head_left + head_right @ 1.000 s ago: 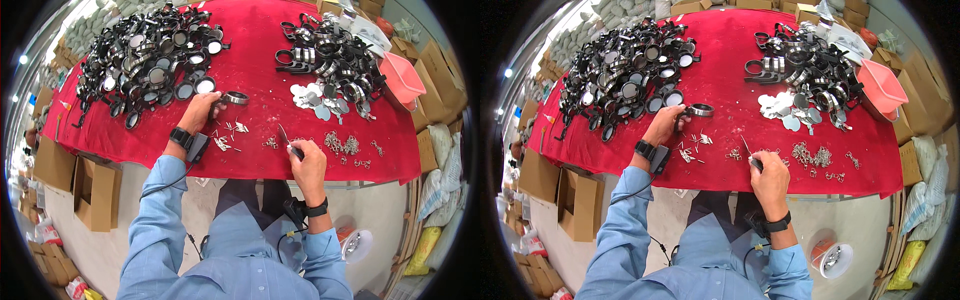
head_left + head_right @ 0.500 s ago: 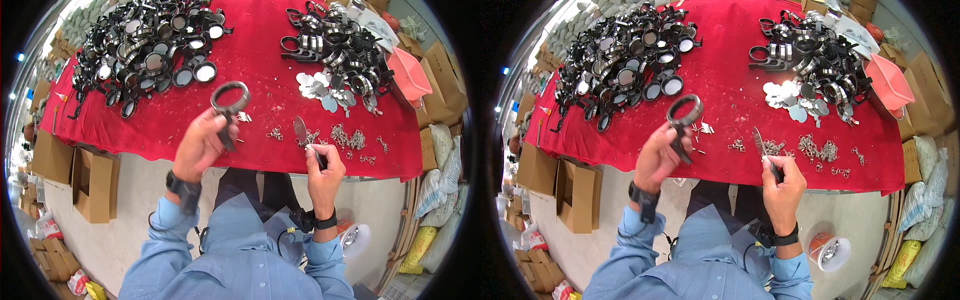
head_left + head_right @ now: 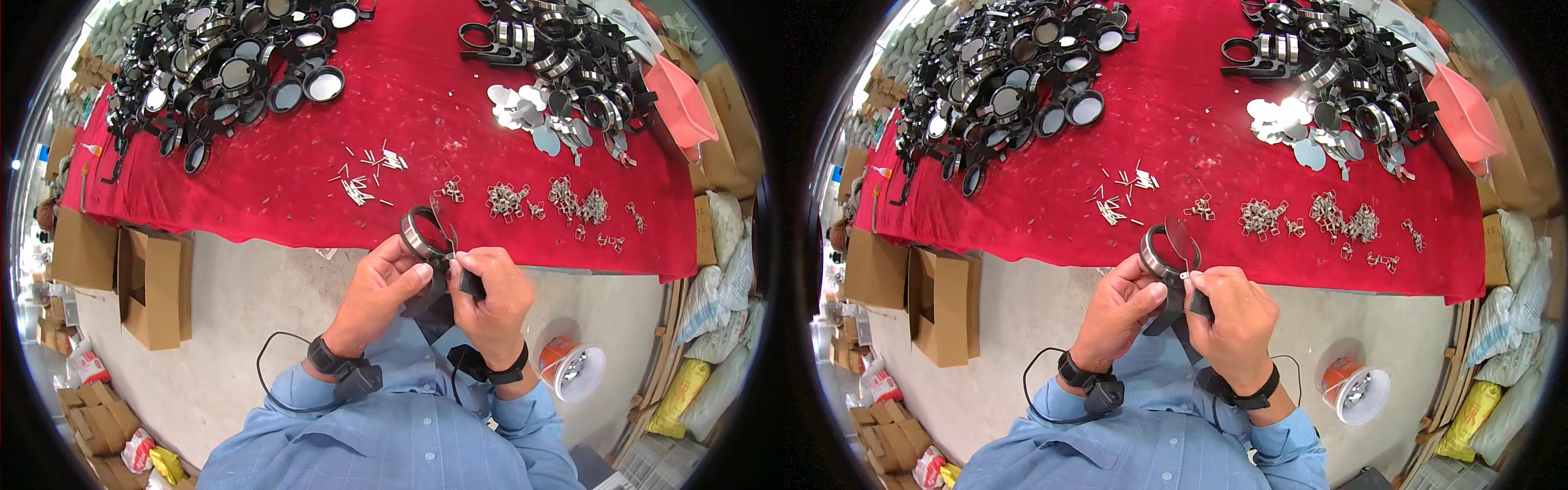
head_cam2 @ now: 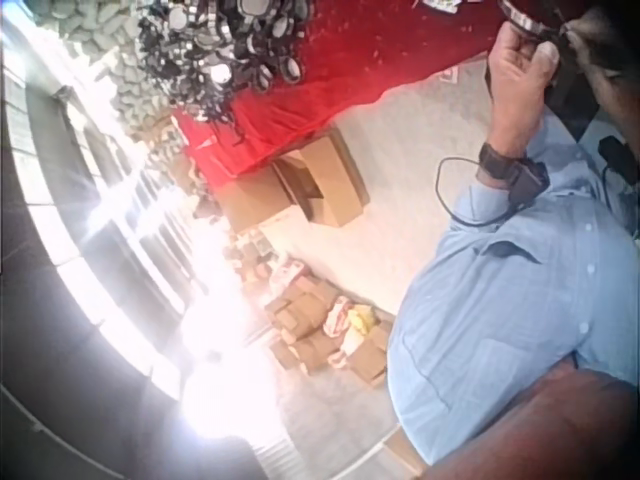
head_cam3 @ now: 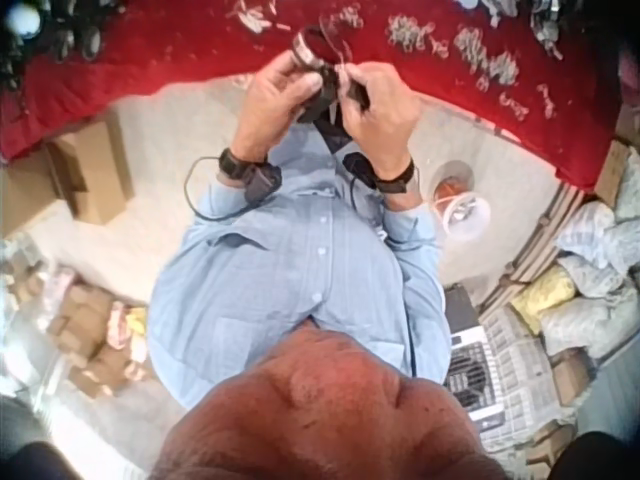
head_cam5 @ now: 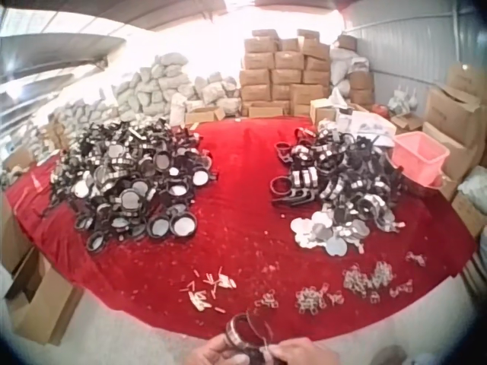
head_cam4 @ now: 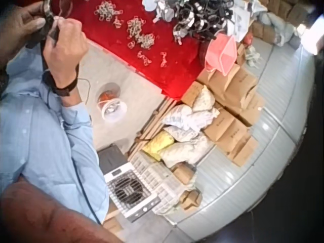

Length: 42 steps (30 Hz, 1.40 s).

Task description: Assembling small circular mirrors into plastic frames with metal clips.

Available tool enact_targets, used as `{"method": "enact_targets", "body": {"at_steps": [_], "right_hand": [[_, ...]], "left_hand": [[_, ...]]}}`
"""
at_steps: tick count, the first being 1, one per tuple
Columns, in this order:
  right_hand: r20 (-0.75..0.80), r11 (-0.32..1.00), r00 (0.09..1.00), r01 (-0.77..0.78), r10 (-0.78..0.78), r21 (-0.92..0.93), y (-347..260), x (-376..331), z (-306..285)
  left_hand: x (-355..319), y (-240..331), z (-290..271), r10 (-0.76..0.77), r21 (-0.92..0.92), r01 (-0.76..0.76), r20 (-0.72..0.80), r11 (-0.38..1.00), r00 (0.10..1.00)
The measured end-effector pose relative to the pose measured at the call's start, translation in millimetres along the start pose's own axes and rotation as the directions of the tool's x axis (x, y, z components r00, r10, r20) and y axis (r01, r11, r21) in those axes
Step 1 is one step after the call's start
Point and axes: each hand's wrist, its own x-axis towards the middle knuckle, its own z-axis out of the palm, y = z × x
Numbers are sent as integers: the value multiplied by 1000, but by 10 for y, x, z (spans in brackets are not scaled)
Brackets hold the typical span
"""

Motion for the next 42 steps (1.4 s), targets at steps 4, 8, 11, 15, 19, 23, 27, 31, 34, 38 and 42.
{"method": "enact_targets", "body": {"at_steps": [4,8,11,15,19,23,27,31,34,38,42], "right_hand": [[30,1000,1000,-5,5,-6,55,-61,15],[46,1000,999,-7,7,5,70,-88,16],[76,1000,997,-21,21,12,43,-94,4],[94,999,995,-20,16,48,16,-123,-9],[188,999,981,41,-45,24,-69,-188,-23],[217,993,976,-11,-15,119,-97,-223,0],[150,931,973,-212,173,298,-53,-233,-18],[267,696,815,-578,514,426,-28,-228,-42],[289,601,797,-594,531,535,7,-242,40],[419,442,737,-662,530,605,7,-217,58],[519,329,638,-755,569,567,9,-107,-42]], "left_hand": [[14,-30,47,25,-7,-25,-3,1000,1000],[20,-67,58,43,17,-43,-18,999,999],[5,-93,63,59,33,-58,-32,998,998],[-28,-46,21,37,58,-36,-9,998,999],[-75,-44,54,-52,112,64,-111,992,993],[-66,-240,47,45,55,-33,-236,998,971],[-99,-200,103,140,41,-134,-253,990,957],[-131,-223,45,140,36,-135,-185,990,973],[-155,-242,48,120,54,-114,-146,992,982],[-179,-273,3,75,128,-68,-52,989,996],[-210,-83,132,49,86,-47,-26,995,998]]}}
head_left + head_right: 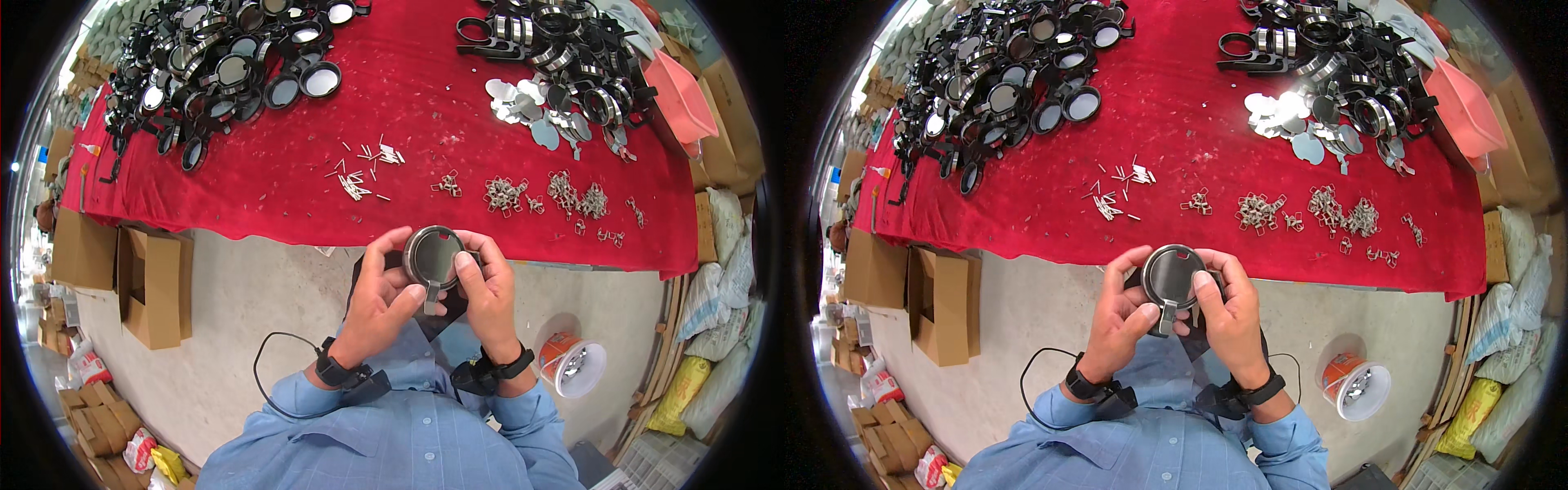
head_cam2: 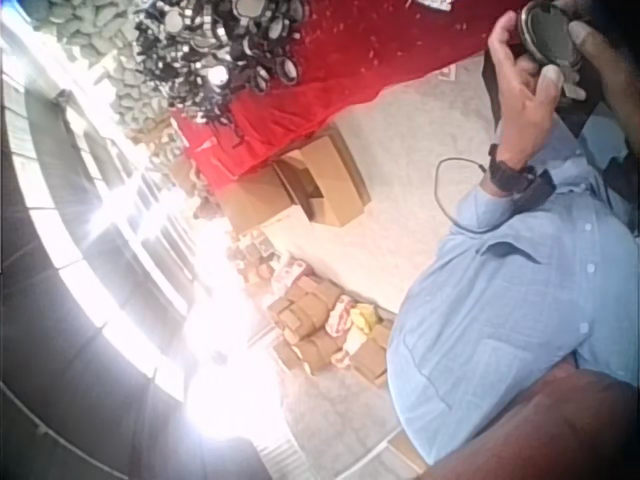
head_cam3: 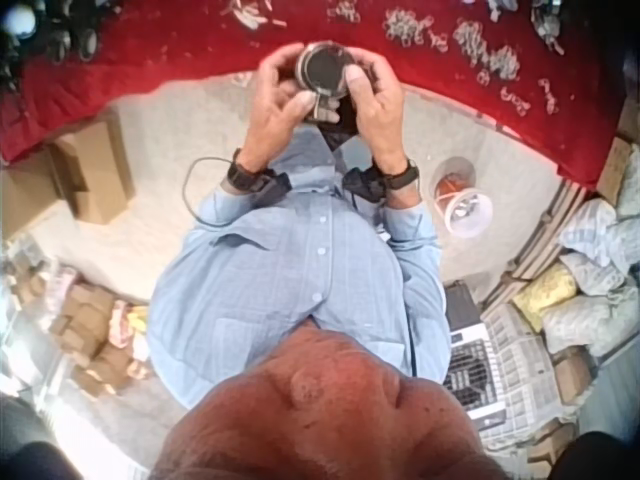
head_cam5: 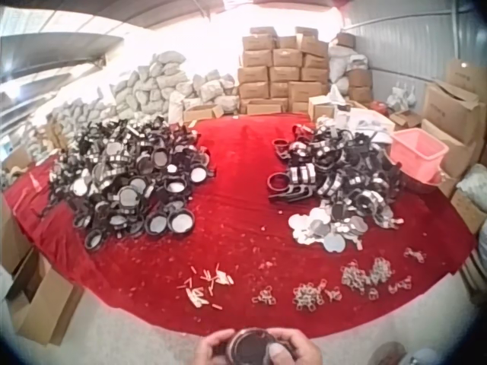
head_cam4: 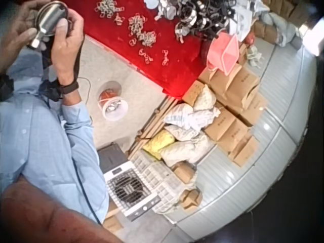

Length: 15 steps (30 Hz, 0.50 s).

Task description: Assembling small circular mirrors into plastic frames with metal clips.

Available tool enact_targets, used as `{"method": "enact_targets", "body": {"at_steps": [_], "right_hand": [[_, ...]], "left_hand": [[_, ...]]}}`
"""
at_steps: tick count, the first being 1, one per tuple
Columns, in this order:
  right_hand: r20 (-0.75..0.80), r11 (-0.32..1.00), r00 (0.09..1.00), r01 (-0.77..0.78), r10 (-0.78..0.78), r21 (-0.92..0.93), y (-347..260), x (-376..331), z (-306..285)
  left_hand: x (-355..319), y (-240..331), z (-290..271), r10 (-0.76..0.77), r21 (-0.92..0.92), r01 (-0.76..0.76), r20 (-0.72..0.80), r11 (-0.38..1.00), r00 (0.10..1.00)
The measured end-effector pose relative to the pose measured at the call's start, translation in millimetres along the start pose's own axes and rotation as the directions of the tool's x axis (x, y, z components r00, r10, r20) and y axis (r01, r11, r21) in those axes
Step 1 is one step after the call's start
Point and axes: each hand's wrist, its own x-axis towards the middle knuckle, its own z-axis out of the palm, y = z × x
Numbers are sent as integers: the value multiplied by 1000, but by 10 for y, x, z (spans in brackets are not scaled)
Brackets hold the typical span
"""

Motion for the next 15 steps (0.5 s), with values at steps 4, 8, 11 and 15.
{"method": "enact_targets", "body": {"at_steps": [4,8,11,15], "right_hand": [[9,993,1000,30,-29,-110,63,64,-36],[78,948,987,157,-141,-276,-9,231,-13],[11,782,959,238,-284,-577,-172,494,-21],[114,407,791,425,-601,-809,-166,929,-132]], "left_hand": [[-33,29,-72,149,33,-152,68,988,986],[-38,32,-164,72,20,-75,116,997,991],[-45,-5,-244,125,-29,-123,102,992,987],[-52,-21,-290,161,-81,-159,23,984,987]]}}
